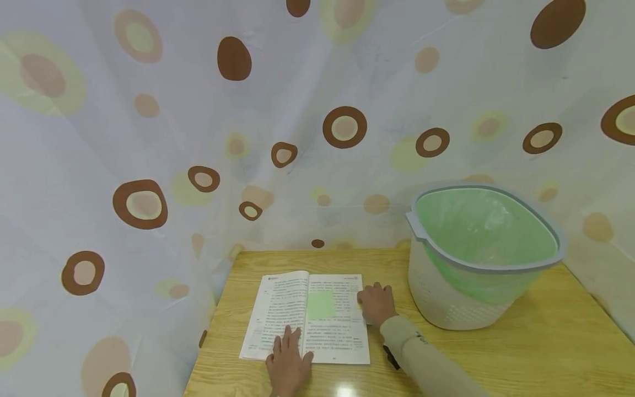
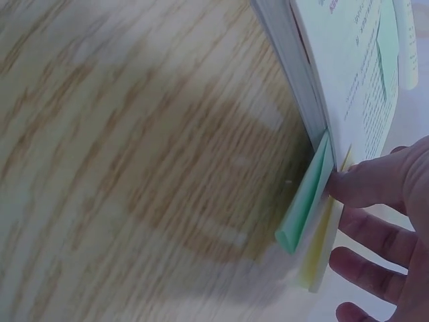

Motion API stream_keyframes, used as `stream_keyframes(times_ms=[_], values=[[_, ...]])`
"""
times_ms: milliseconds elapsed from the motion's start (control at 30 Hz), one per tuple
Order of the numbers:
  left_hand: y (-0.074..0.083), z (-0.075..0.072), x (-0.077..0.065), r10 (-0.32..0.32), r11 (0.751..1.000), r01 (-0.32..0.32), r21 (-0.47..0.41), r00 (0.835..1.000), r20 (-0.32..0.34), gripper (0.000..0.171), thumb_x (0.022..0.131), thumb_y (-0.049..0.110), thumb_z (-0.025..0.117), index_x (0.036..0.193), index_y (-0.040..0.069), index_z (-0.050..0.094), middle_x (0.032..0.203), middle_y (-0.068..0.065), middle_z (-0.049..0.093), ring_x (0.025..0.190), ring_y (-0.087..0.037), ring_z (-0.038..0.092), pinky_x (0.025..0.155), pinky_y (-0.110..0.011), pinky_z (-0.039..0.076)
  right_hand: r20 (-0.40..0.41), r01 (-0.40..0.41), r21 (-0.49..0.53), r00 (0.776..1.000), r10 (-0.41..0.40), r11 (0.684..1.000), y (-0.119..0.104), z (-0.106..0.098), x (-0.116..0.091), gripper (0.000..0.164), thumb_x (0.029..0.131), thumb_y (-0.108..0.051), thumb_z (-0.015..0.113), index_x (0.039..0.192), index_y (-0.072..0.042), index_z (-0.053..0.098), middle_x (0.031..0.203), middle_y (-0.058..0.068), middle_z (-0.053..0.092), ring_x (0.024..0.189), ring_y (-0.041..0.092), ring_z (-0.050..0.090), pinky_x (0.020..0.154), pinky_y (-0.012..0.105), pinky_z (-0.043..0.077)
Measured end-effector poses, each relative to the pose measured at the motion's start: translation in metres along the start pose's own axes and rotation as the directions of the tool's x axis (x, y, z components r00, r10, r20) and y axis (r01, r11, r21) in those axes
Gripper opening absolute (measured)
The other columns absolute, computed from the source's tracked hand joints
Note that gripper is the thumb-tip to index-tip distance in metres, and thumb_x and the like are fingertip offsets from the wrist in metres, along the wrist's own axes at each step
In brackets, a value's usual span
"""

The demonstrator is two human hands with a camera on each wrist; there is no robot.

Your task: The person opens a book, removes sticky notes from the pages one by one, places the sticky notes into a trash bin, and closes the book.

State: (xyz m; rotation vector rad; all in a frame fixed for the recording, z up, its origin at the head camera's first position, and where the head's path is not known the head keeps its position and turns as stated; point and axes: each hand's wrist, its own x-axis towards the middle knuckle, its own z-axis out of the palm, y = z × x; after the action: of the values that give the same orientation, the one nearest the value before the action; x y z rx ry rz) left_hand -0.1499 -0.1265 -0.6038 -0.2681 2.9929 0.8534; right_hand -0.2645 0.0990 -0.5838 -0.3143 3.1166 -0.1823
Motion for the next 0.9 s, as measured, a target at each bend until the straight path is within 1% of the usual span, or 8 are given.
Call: stream_keyframes(times_ms=[133, 300, 500, 600, 700, 767, 833, 900], values=[[0.000, 0.000, 0.000, 0.003, 1.000, -0.003, 0.004, 1.000, -0.007, 0.059, 0.086, 0.030, 0.067, 0.140, 0.013, 0.050, 0.157, -0.017, 0.039, 0.144, -0.049, 0.031, 0.109, -0.073, 0.027, -0.026, -0.003, -0.002, 1.000, 0.003, 1.000, 0.000, 0.003, 0.000, 0.019, 0.086, -0.008, 0.071, 0.101, -0.017, 0.078, 0.100, 0.005, 0.072, 0.097, 0.030, 0.062, 0.092, 0.059, 0.047], [-0.001, 0.001, 0.000, 0.006, 1.000, -0.006, 0.007, 1.000, -0.013, 0.059, 0.086, 0.030, 0.068, 0.140, 0.013, 0.050, 0.156, -0.018, 0.040, 0.143, -0.050, 0.032, 0.108, -0.073, 0.028, -0.068, 0.001, -0.013, 0.998, -0.001, 1.000, 0.001, 0.005, -0.002, 0.020, 0.085, -0.008, 0.072, 0.100, -0.018, 0.078, 0.097, 0.005, 0.072, 0.095, 0.030, 0.062, 0.089, 0.058, 0.048], [-0.002, 0.001, 0.001, -0.003, 1.000, 0.003, 0.013, 1.000, -0.006, 0.060, 0.086, 0.032, 0.068, 0.140, 0.014, 0.050, 0.157, -0.016, 0.039, 0.144, -0.049, 0.031, 0.109, -0.073, 0.028, -0.072, 0.002, 0.000, 0.997, -0.002, 1.000, 0.002, 0.003, -0.004, 0.020, 0.088, -0.009, 0.069, 0.103, -0.019, 0.078, 0.097, 0.005, 0.071, 0.097, 0.029, 0.061, 0.090, 0.057, 0.047], [0.001, 0.003, 0.001, 0.002, 1.000, -0.002, 0.009, 1.000, -0.001, 0.060, 0.086, 0.031, 0.069, 0.140, 0.014, 0.050, 0.157, -0.016, 0.039, 0.144, -0.049, 0.031, 0.109, -0.073, 0.028, -0.075, 0.004, 0.000, 0.997, -0.004, 1.000, 0.007, 0.003, -0.006, 0.019, 0.087, -0.012, 0.070, 0.103, -0.018, 0.078, 0.097, 0.006, 0.070, 0.097, 0.029, 0.061, 0.089, 0.057, 0.048], [0.003, 0.004, 0.001, 0.017, 1.000, -0.017, -0.003, 1.000, -0.001, 0.060, 0.086, 0.031, 0.070, 0.140, 0.013, 0.050, 0.157, -0.017, 0.039, 0.143, -0.050, 0.031, 0.108, -0.073, 0.028, -0.106, -0.014, -0.011, 0.994, 0.012, 1.000, 0.014, 0.004, -0.006, 0.017, 0.086, -0.015, 0.071, 0.101, -0.017, 0.078, 0.095, 0.006, 0.070, 0.095, 0.029, 0.061, 0.087, 0.057, 0.049], [0.002, 0.005, 0.000, 0.016, 1.000, -0.016, 0.004, 1.000, 0.003, 0.060, 0.087, 0.031, 0.069, 0.141, 0.014, 0.049, 0.158, -0.017, 0.038, 0.144, -0.049, 0.031, 0.108, -0.073, 0.028, -0.132, -0.030, 0.018, 0.991, 0.032, 0.999, 0.017, 0.001, -0.008, 0.017, 0.084, -0.016, 0.072, 0.101, -0.016, 0.077, 0.095, 0.006, 0.070, 0.095, 0.029, 0.061, 0.087, 0.057, 0.050], [0.001, 0.005, 0.000, 0.008, 1.000, -0.008, 0.014, 1.000, -0.001, 0.061, 0.087, 0.032, 0.070, 0.141, 0.014, 0.049, 0.158, -0.016, 0.038, 0.144, -0.049, 0.031, 0.109, -0.073, 0.028, -0.165, -0.028, 0.059, 0.986, 0.037, 0.998, 0.017, -0.006, -0.009, 0.019, 0.084, -0.016, 0.072, 0.102, -0.015, 0.076, 0.096, 0.006, 0.070, 0.095, 0.029, 0.061, 0.086, 0.056, 0.050], [0.000, 0.005, 0.001, 0.000, 1.000, 0.000, 0.025, 1.000, -0.005, 0.061, 0.087, 0.031, 0.070, 0.141, 0.015, 0.049, 0.158, -0.015, 0.038, 0.144, -0.048, 0.031, 0.109, -0.073, 0.028, -0.214, 0.008, 0.110, 0.977, 0.015, 0.994, 0.014, -0.017, -0.011, 0.020, 0.083, -0.013, 0.072, 0.102, -0.014, 0.076, 0.098, 0.006, 0.070, 0.093, 0.029, 0.060, 0.084, 0.055, 0.050]])
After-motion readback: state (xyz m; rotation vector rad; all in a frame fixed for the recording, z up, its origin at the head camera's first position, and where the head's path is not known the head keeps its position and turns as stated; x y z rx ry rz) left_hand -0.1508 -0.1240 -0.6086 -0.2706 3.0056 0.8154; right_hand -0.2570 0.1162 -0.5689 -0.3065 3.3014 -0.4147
